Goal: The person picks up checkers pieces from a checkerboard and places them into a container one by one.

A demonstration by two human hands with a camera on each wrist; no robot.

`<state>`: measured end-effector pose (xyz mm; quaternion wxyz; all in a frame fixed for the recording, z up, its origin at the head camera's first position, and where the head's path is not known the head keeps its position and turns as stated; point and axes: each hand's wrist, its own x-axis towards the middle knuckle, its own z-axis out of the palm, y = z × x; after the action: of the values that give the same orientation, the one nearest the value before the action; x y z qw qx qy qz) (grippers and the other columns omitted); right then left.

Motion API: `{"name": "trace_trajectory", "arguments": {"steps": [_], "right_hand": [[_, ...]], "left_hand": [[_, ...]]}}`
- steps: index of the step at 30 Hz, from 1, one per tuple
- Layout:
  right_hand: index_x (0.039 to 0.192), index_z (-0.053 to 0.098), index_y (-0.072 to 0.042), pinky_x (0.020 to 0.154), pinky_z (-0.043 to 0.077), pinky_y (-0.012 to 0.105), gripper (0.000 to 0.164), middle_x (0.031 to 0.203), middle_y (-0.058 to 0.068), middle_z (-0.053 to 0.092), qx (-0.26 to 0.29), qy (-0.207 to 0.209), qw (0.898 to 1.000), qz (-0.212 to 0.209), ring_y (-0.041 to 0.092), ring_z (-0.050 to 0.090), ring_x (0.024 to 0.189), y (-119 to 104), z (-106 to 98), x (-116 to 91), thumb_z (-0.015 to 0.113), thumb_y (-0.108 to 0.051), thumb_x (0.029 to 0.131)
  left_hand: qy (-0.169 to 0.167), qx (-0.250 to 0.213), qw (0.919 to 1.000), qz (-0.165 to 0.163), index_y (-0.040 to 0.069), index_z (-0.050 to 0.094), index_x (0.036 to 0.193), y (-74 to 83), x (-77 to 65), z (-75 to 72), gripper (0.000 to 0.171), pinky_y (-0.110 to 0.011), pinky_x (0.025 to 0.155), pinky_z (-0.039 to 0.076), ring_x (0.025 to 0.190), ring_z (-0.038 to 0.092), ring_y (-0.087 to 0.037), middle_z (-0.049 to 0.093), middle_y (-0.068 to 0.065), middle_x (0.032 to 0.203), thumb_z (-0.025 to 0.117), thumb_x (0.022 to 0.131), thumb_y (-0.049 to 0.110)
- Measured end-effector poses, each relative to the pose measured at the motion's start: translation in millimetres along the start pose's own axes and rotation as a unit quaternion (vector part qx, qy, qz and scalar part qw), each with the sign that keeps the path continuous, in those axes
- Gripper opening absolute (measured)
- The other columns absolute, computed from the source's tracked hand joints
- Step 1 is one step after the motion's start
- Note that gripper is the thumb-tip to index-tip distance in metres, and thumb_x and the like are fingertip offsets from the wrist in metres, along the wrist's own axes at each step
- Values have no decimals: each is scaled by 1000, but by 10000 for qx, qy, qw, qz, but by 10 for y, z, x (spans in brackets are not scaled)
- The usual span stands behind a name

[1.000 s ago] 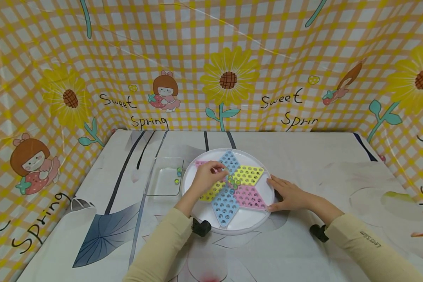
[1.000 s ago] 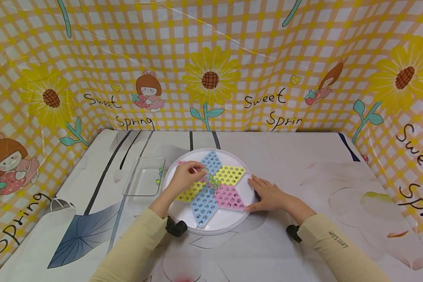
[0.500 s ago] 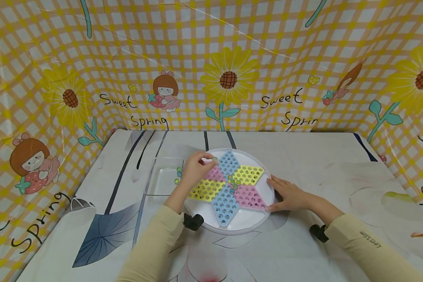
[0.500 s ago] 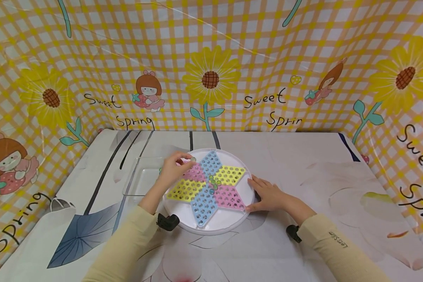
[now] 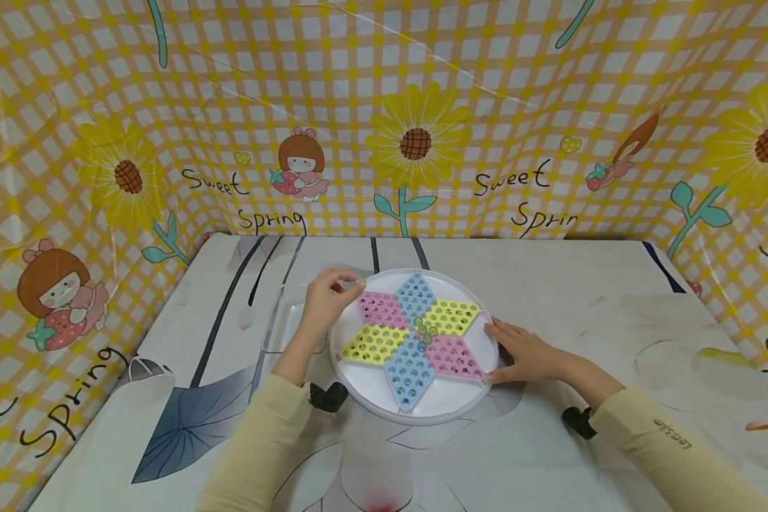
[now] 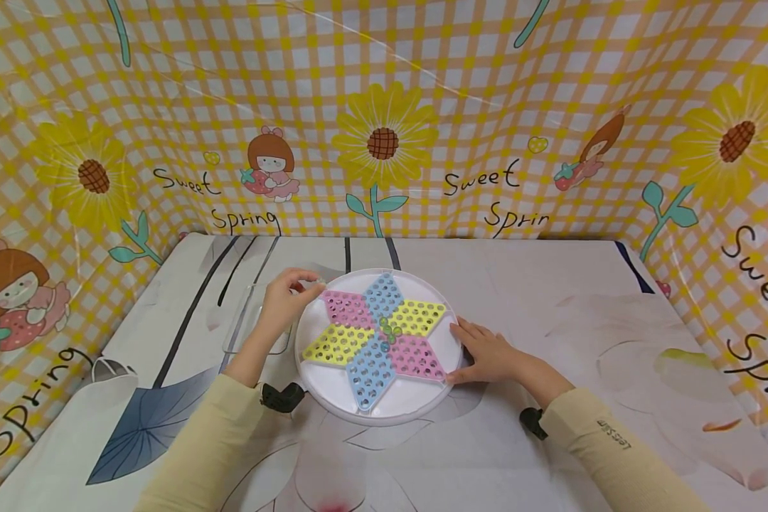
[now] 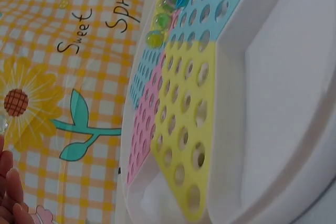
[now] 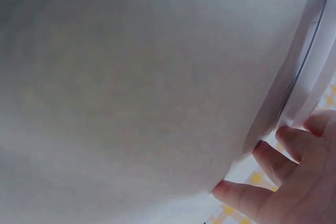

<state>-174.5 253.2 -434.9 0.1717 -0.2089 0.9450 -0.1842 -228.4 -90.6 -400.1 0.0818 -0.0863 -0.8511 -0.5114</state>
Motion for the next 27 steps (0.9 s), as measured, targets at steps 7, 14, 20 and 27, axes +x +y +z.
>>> {"name": "trace_trajectory", "arguments": {"steps": [7, 14, 20, 27], "right_hand": [[138, 24, 9, 96, 21, 67, 100, 144, 33, 16, -45, 46, 10000, -64, 55, 20, 125, -12, 4, 7, 70, -50, 72], [138, 24, 10, 95, 22, 68, 99, 143, 33, 16, -24, 71, 9999, -76, 55, 20, 125, 9, 13, 11, 70, -49, 73], [138, 23, 9, 95, 21, 68, 100, 144, 33, 15, -20, 69, 10000, -60, 55, 19, 125, 14, 14, 9, 69, -51, 72], [138, 24, 9, 95, 22, 68, 98, 144, 33, 16, -56, 129, 9998, -120, 55, 20, 125, 12, 21, 10, 70, -48, 73]], "left_hand": [[270, 23, 9996, -90, 4, 67, 99, -106, -10, -159, 23, -25, 65, 42, 83, 53, -21, 60, -9, 105, 68, 83, 21], [492, -36, 9984, -270, 3, 66, 99, -179, -44, -300, 25, -24, 64, 41, 83, 52, -20, 60, -10, 104, 68, 82, 20], [666, -62, 9968, -438, 3, 66, 99, -275, -88, -394, 25, -23, 64, 39, 82, 50, -18, 59, -10, 102, 69, 81, 20], [793, 44, 9948, -632, 2, 66, 101, -407, -145, -486, 26, -24, 66, 39, 83, 50, -17, 60, -10, 103, 68, 82, 20]]}}
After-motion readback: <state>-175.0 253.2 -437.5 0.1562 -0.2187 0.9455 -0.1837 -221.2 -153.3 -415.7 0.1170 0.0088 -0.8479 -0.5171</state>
